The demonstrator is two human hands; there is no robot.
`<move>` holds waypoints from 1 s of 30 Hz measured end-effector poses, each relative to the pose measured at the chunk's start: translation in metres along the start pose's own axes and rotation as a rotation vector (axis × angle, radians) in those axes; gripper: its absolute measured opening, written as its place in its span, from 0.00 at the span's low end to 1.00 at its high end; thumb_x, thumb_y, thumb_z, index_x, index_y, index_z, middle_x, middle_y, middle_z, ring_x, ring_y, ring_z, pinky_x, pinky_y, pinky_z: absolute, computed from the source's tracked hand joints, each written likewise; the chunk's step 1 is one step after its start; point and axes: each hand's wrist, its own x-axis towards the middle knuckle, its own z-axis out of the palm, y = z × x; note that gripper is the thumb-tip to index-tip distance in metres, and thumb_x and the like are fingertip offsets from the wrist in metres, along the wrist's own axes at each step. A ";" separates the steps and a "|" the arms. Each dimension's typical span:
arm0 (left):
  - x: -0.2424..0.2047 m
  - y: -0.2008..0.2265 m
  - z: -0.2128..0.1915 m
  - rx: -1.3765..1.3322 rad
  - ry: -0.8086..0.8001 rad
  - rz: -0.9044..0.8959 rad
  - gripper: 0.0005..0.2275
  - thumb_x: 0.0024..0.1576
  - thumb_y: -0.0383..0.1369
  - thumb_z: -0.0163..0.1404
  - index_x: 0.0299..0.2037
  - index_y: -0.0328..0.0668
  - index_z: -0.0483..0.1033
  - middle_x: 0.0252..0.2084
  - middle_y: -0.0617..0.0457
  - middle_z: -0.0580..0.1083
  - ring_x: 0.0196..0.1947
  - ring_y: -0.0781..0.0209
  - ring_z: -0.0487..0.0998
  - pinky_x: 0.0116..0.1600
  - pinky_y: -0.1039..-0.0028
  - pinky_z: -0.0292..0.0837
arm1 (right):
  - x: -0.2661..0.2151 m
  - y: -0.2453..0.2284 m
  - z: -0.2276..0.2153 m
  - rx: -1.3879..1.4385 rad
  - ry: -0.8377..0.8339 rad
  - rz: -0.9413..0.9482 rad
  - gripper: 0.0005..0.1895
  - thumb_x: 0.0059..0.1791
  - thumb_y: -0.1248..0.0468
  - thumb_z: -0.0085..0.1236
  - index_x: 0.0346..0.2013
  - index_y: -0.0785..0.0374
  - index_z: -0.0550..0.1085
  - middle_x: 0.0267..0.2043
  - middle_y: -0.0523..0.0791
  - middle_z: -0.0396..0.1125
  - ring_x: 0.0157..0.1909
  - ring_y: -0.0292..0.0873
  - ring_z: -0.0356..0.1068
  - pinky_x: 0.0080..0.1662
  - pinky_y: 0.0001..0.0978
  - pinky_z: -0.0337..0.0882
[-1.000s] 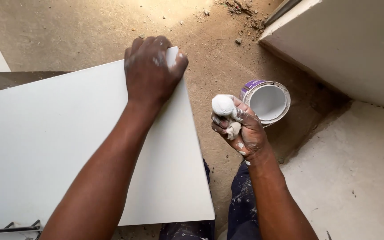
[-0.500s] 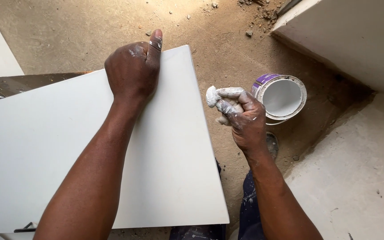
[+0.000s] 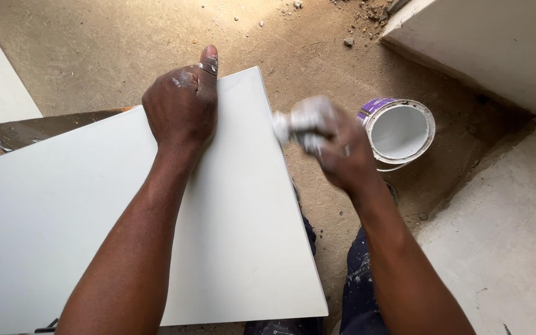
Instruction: Applying white filler to a furniture panel using a cloth to achieve a smooth surface finish.
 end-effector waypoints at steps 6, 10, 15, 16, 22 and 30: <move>-0.001 0.004 -0.004 0.024 -0.025 -0.034 0.33 0.71 0.57 0.34 0.16 0.43 0.55 0.15 0.47 0.60 0.19 0.44 0.61 0.30 0.53 0.54 | -0.132 0.000 0.003 -0.301 0.067 0.362 0.10 0.47 0.67 0.61 0.43 0.62 0.79 0.45 0.44 0.75 0.46 0.42 0.77 0.52 0.33 0.76; -0.001 0.004 -0.004 0.058 -0.039 -0.012 0.34 0.71 0.56 0.31 0.15 0.43 0.61 0.17 0.44 0.68 0.21 0.39 0.67 0.30 0.49 0.55 | -0.108 0.011 0.009 -0.357 0.100 0.234 0.09 0.48 0.70 0.59 0.43 0.64 0.79 0.47 0.47 0.73 0.50 0.45 0.75 0.54 0.36 0.77; -0.002 0.006 -0.016 -0.088 -0.036 0.067 0.35 0.73 0.55 0.32 0.13 0.45 0.64 0.11 0.42 0.64 0.17 0.43 0.71 0.32 0.54 0.64 | 0.009 0.015 0.010 -0.282 0.233 0.287 0.06 0.48 0.69 0.64 0.40 0.66 0.79 0.38 0.54 0.71 0.37 0.55 0.76 0.36 0.45 0.82; -0.002 0.007 -0.016 -0.086 -0.037 0.067 0.35 0.73 0.55 0.32 0.13 0.45 0.64 0.11 0.42 0.64 0.17 0.43 0.71 0.32 0.54 0.64 | 0.030 0.024 0.007 -0.280 0.233 0.287 0.06 0.48 0.69 0.64 0.40 0.66 0.79 0.38 0.54 0.71 0.37 0.55 0.76 0.36 0.45 0.82; -0.001 0.006 -0.015 -0.085 -0.043 0.060 0.35 0.73 0.55 0.32 0.13 0.46 0.63 0.10 0.45 0.64 0.16 0.48 0.71 0.32 0.59 0.66 | 0.101 0.038 -0.003 0.156 0.221 0.193 0.11 0.50 0.74 0.65 0.47 0.70 0.75 0.37 0.49 0.72 0.23 0.31 0.69 0.25 0.15 0.76; -0.004 0.006 -0.015 -0.092 -0.041 0.052 0.34 0.73 0.54 0.33 0.13 0.46 0.65 0.10 0.45 0.63 0.16 0.47 0.71 0.32 0.57 0.66 | -0.025 0.025 0.004 -0.112 0.053 0.355 0.10 0.43 0.64 0.66 0.30 0.70 0.77 0.20 0.56 0.69 0.17 0.46 0.68 0.20 0.36 0.70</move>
